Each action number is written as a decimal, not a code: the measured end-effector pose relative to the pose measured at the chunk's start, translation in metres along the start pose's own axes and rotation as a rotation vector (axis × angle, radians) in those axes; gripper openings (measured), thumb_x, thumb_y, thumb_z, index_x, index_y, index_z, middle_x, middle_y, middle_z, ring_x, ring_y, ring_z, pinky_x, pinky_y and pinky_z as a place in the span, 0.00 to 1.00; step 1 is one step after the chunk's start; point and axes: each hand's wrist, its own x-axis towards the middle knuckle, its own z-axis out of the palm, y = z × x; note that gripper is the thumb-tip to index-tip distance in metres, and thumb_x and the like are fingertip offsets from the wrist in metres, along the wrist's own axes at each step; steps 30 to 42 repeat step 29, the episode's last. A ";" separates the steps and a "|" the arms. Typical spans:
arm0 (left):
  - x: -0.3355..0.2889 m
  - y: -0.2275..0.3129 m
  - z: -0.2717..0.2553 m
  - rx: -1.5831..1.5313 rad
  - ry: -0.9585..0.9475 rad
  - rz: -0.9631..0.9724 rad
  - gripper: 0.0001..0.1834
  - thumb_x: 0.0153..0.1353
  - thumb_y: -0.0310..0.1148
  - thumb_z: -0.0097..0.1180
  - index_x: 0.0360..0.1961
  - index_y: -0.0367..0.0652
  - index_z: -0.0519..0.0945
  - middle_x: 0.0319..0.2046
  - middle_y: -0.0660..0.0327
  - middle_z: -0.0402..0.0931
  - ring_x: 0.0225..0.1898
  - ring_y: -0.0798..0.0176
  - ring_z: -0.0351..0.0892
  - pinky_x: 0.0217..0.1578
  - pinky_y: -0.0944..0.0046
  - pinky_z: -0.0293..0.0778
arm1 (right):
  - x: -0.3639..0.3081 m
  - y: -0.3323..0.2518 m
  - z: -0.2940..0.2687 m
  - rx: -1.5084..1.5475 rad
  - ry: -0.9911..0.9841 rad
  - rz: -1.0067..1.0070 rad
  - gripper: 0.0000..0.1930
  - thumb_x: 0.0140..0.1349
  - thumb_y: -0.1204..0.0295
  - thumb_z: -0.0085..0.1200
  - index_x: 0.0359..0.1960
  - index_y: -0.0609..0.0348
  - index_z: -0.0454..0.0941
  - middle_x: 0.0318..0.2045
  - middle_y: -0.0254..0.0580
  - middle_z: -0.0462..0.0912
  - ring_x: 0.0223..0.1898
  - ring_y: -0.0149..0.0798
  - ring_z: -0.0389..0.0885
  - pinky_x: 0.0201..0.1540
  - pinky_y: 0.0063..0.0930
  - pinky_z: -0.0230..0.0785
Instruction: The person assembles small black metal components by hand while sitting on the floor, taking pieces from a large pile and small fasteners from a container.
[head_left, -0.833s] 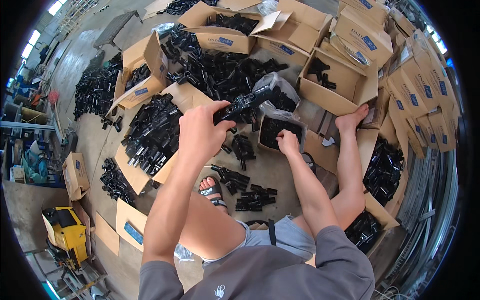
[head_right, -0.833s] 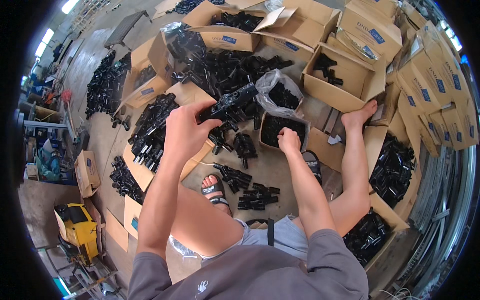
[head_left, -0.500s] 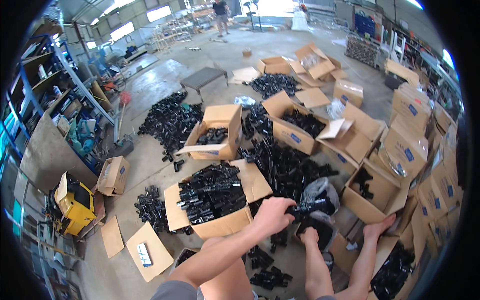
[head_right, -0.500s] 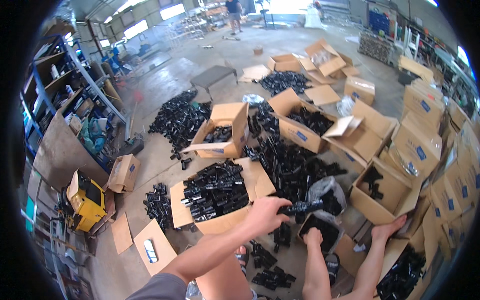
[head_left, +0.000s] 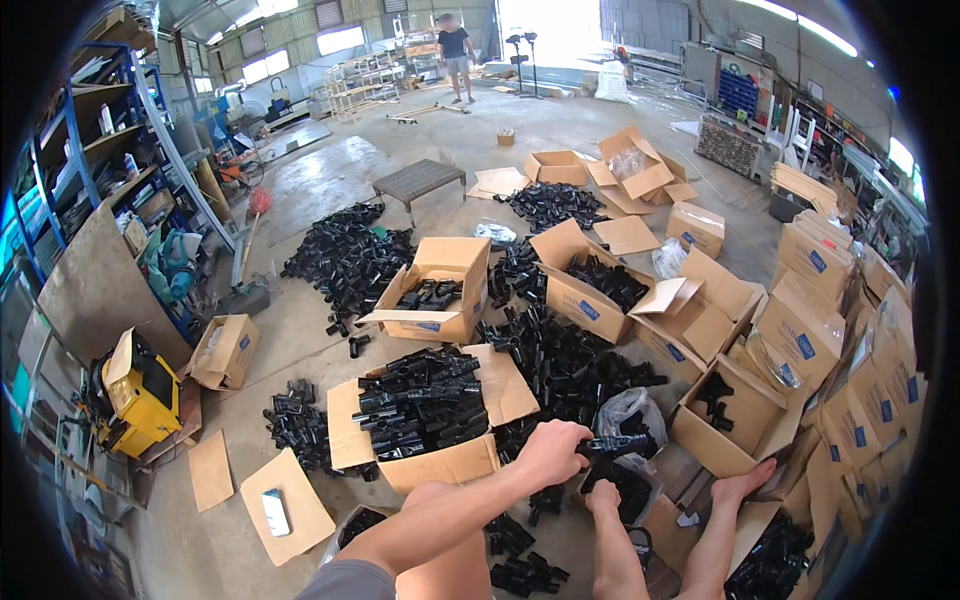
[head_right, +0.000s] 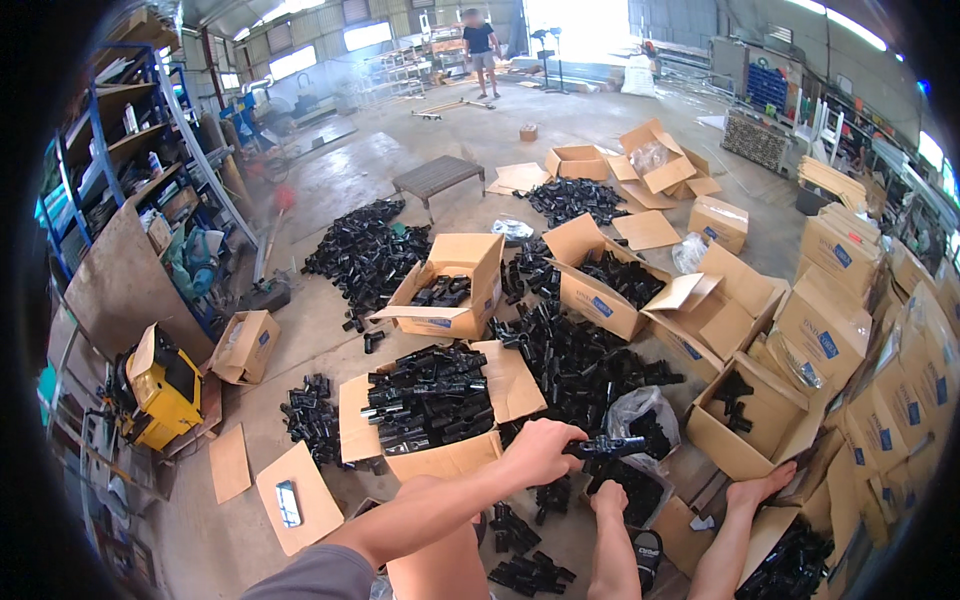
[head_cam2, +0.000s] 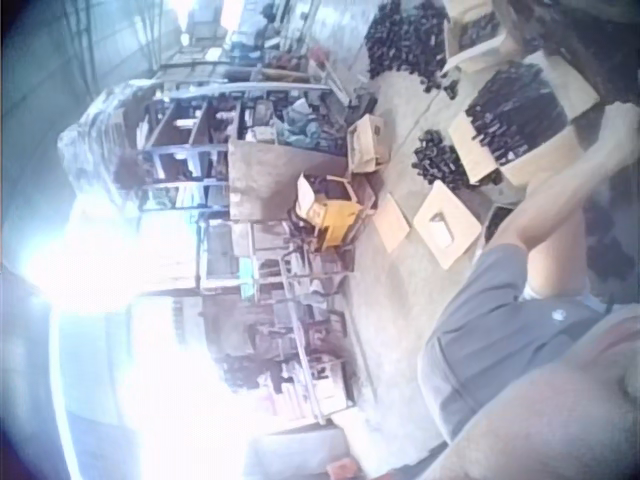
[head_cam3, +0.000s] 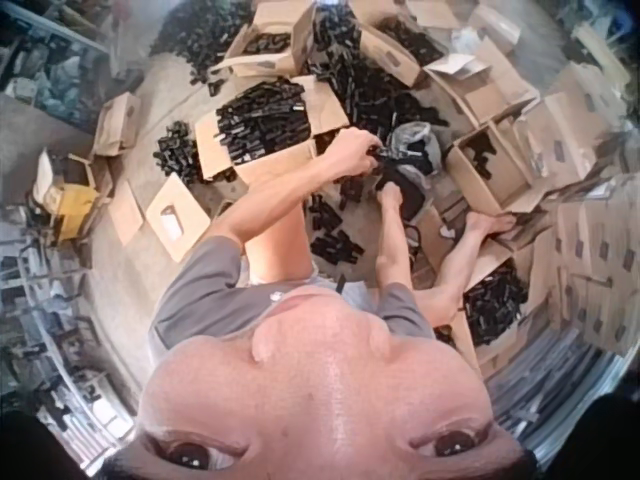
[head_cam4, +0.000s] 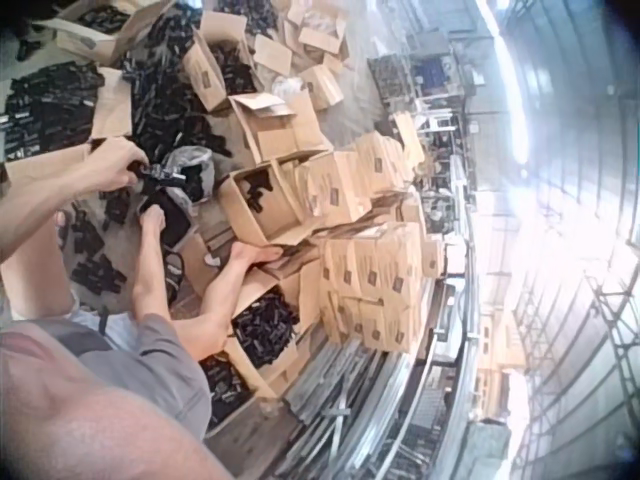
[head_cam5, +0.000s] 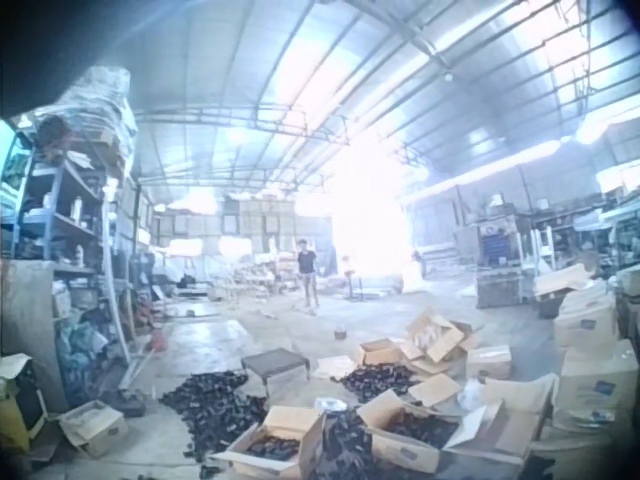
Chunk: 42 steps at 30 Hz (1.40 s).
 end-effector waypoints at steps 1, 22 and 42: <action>-0.002 0.001 0.001 0.004 0.005 0.010 0.23 0.49 0.32 0.71 0.50 0.41 0.87 0.41 0.46 0.86 0.46 0.43 0.85 0.50 0.48 0.79 | 0.001 -0.003 0.002 -0.007 -0.007 0.010 0.19 0.58 0.66 0.67 0.49 0.62 0.86 0.51 0.59 0.86 0.55 0.57 0.84 0.58 0.46 0.78; 0.000 0.008 -0.008 -0.007 0.030 -0.015 0.23 0.49 0.32 0.73 0.49 0.41 0.88 0.41 0.46 0.86 0.46 0.44 0.85 0.50 0.51 0.79 | -0.186 -0.073 -0.220 0.663 0.817 -0.865 0.04 0.59 0.78 0.66 0.36 0.63 0.87 0.34 0.44 0.88 0.37 0.42 0.86 0.44 0.32 0.77; -0.007 -0.004 0.003 0.066 0.181 0.130 0.13 0.45 0.31 0.70 0.34 0.39 0.86 0.33 0.47 0.85 0.40 0.42 0.86 0.46 0.47 0.81 | -0.162 -0.100 -0.201 0.125 1.018 -1.094 0.04 0.60 0.68 0.64 0.35 0.50 0.86 0.34 0.32 0.87 0.40 0.38 0.82 0.47 0.36 0.68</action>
